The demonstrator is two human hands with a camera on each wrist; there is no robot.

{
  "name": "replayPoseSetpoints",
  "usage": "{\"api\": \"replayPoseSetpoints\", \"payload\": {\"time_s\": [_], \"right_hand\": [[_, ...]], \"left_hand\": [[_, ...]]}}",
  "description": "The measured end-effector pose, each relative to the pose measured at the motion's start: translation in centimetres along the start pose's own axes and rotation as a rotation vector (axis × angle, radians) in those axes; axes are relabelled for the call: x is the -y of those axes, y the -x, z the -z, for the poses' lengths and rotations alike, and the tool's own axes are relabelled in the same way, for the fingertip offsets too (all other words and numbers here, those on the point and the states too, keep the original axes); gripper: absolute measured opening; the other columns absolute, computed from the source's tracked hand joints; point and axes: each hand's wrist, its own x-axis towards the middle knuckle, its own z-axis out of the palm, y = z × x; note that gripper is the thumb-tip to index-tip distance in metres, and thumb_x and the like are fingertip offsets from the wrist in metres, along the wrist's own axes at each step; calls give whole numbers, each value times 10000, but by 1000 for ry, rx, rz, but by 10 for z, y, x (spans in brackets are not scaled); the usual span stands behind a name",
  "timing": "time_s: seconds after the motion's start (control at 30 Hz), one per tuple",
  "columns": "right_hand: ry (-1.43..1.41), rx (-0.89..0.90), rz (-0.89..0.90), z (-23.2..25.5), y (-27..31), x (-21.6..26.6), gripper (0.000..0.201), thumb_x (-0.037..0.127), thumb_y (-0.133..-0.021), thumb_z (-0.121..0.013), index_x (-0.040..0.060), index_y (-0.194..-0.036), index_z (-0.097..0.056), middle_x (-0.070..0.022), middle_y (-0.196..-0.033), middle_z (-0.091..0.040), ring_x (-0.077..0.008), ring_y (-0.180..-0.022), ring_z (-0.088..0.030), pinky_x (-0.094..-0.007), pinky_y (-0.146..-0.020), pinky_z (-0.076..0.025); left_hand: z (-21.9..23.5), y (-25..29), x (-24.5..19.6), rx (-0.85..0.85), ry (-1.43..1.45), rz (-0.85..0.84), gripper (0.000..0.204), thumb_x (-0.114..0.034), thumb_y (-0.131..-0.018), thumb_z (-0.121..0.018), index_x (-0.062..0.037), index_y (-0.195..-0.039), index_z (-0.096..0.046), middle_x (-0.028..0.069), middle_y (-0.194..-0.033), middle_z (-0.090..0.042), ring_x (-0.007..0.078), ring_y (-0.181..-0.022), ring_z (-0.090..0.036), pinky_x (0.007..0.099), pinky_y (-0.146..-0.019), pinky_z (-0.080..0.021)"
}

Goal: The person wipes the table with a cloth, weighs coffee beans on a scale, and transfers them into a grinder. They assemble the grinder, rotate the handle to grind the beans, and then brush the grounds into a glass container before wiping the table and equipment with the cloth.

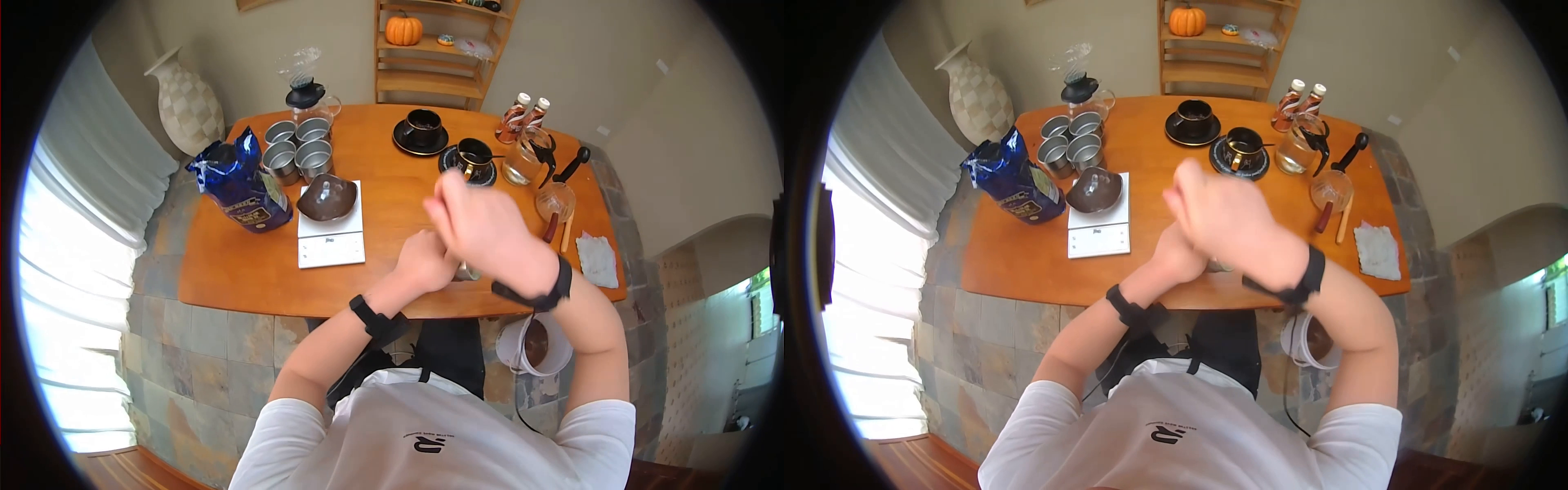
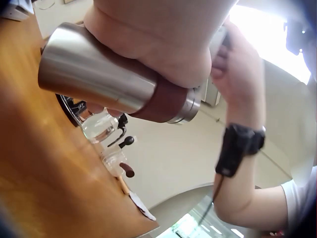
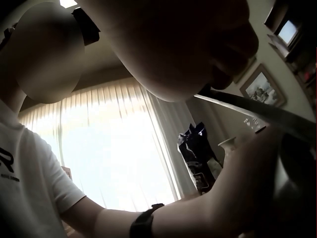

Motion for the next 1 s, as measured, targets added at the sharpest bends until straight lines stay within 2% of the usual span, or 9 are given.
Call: {"api": "replayPoseSetpoints", "payload": {"time_s": [0.13, 0.17, 0.4, 0.5, 0.57, 0.73, 0.9, 0.93, 1.0], "right_hand": [[-100, 135, -192, -10, -15, -72, 164, 198, -976, -562, 46, -968, -499, -171, -753, -642, -376, -722, -638, -455, -605, -487], [-208, 143, -122, -9, -3, -79, 148, 186, -971, -561, 48, -957, -508, -166, -767, -638, -371, -743, -634, -442, -626, -486], [-383, 310, 219, 24, 43, -24, 244, 84, -849, -621, 51, -1085, -566, -126, -855, -538, -332, -754, -581, -410, -627, -490], [-402, 350, 284, 19, 32, -6, 202, 107, -854, -629, 44, -1035, -563, -132, -850, -552, -331, -753, -590, -414, -610, -492], [-376, 353, 359, 14, 16, 3, 198, 110, -854, -660, 47, -1028, -589, -112, -874, -597, -323, -789, -622, -412, -634, -512], [-245, 225, 141, 5, -41, -38, 184, 162, -901, -646, 33, -1014, -580, -172, -864, -653, -369, -805, -646, -425, -653, -515], [-131, 279, 20, 16, 2, -89, 183, 163, -908, -627, 37, -1005, -538, -189, -844, -642, -395, -774, -634, -469, -645, -499], [-99, 307, 36, 19, 14, -89, 176, 154, -903, -628, 36, -998, -537, -188, -836, -638, -395, -765, -630, -470, -642, -498], [-199, 332, 29, 22, 32, -80, 165, 142, -895, -627, 36, -986, -538, -181, -828, -635, -395, -756, -624, -469, -638, -497]], "left_hand": [[42, -1, 6, -49, 227, 154, 282, -197, -939, -460, -2, -902, -661, 160, -675, -652, 255, -583, -627, 357, -600, -521], [43, -7, 39, -118, 959, 411, 377, -256, -966, -401, 17, -860, -639, 154, -684, -652, 237, -566, -629, 340, -554, -521], [57, -12, 49, -319, 837, 440, 424, -251, -978, -351, 37, -826, -622, 153, -680, -643, 247, -557, -632, 360, -523, -528], [45, -16, 37, -134, 195, 179, 376, -215, -964, -407, 41, -828, -646, 138, -703, -660, 235, -619, -664, 352, -574, -524], [19, -16, 47, -143, 28, 45, 408, -313, -938, -445, 15, -789, -637, 220, -690, -643, 405, -683, -650, 448, -613, -502], [12, 0, 12, -16, 168, 26, 388, -307, -957, -448, -13, -808, -653, 221, -749, -650, 410, -721, -646, 460, -629, -510], [57, 3, -9, -147, 410, 286, 387, -231, -956, -440, 49, -822, -669, 121, -663, -655, 218, -590, -634, 362, -575, -500], [54, 0, 19, -270, 210, 92, 385, -217, -957, -430, 52, -835, -677, 83, -660, -636, 136, -596, -597, 306, -559, -481], [62, -8, 13, -349, 623, 264, 393, -216, -959, -418, 47, -797, -661, 87, -658, -638, 146, -582, -584, 297, -559, -471]]}}
